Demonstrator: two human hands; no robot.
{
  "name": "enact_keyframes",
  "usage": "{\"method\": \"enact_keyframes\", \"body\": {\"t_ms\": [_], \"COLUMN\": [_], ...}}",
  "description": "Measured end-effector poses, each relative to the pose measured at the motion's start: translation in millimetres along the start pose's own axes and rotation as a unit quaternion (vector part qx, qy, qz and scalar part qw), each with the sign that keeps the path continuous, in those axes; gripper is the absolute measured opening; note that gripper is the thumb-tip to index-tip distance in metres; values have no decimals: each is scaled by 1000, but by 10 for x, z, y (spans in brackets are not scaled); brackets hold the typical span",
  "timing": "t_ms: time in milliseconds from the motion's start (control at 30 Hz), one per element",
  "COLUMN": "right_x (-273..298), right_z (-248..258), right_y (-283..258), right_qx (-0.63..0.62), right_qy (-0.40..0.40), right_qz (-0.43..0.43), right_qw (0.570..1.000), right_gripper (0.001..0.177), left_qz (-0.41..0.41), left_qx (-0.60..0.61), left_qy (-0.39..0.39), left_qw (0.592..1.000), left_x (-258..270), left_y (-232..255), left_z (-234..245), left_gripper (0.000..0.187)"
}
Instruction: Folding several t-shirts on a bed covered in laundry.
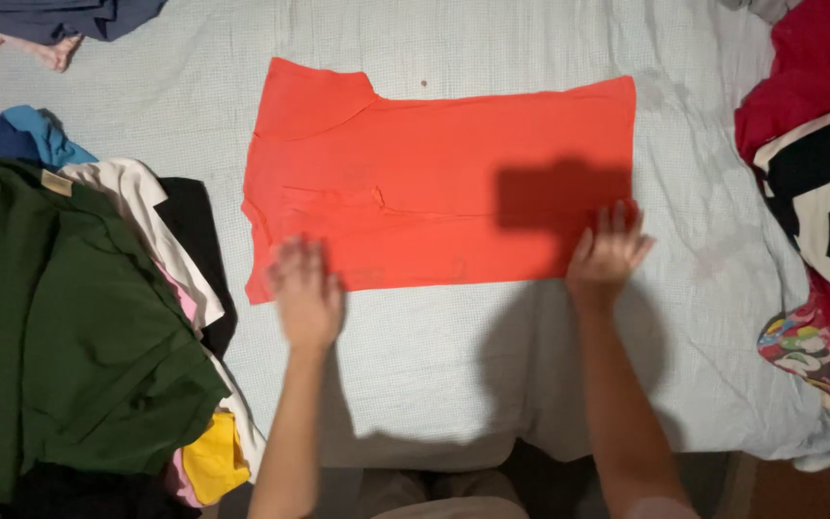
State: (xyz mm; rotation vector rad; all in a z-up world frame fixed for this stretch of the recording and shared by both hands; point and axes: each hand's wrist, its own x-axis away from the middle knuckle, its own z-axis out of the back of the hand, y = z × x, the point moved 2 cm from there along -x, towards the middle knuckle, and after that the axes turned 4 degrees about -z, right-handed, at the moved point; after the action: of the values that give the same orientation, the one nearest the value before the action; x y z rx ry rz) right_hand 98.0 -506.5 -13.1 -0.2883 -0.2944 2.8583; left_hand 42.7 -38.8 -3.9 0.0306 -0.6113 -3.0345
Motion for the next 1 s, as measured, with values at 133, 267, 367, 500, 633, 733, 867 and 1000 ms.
{"method": "enact_keyframes", "body": {"t_ms": [133, 267, 367, 500, 633, 733, 867, 1000], "right_x": [-186, -390, -496, -484, -356, -118, 162, 309], "right_z": [-231, -154, -97, -390, -398, -624, -1043, -730], "right_y": [212, 429, 484, 788, 327, 4, -1231, -2725], "right_qx": [-5, -48, -33, -26, -27, -136, -283, -411], "right_qy": [16, 56, -6, -21, 47, 201, -7, -210], "right_qz": [40, -56, -79, -109, -169, -41, -36, -27], "right_qw": [999, 996, 996, 994, 984, 969, 958, 887], "right_gripper": [42, 49, 51, 55, 57, 69, 58, 46], "left_qz": [-87, -179, -206, -176, -141, -111, 20, 53], "left_qx": [-21, -15, -23, -43, -66, -63, -30, -43], "left_qy": [-55, -90, -131, -159, -120, 16, 72, 79], "left_qw": [995, 980, 969, 971, 980, 992, 997, 994], "left_x": [-403, -702, -854, -889, -947, -1029, -1120, -1179], "left_y": [494, 830, 942, 966, 535, 14, -315, -457], "left_z": [-165, -339, -469, -503, -503, -307, 89, 132], "left_gripper": [58, 55, 56, 61, 67, 58, 36, 36]}}
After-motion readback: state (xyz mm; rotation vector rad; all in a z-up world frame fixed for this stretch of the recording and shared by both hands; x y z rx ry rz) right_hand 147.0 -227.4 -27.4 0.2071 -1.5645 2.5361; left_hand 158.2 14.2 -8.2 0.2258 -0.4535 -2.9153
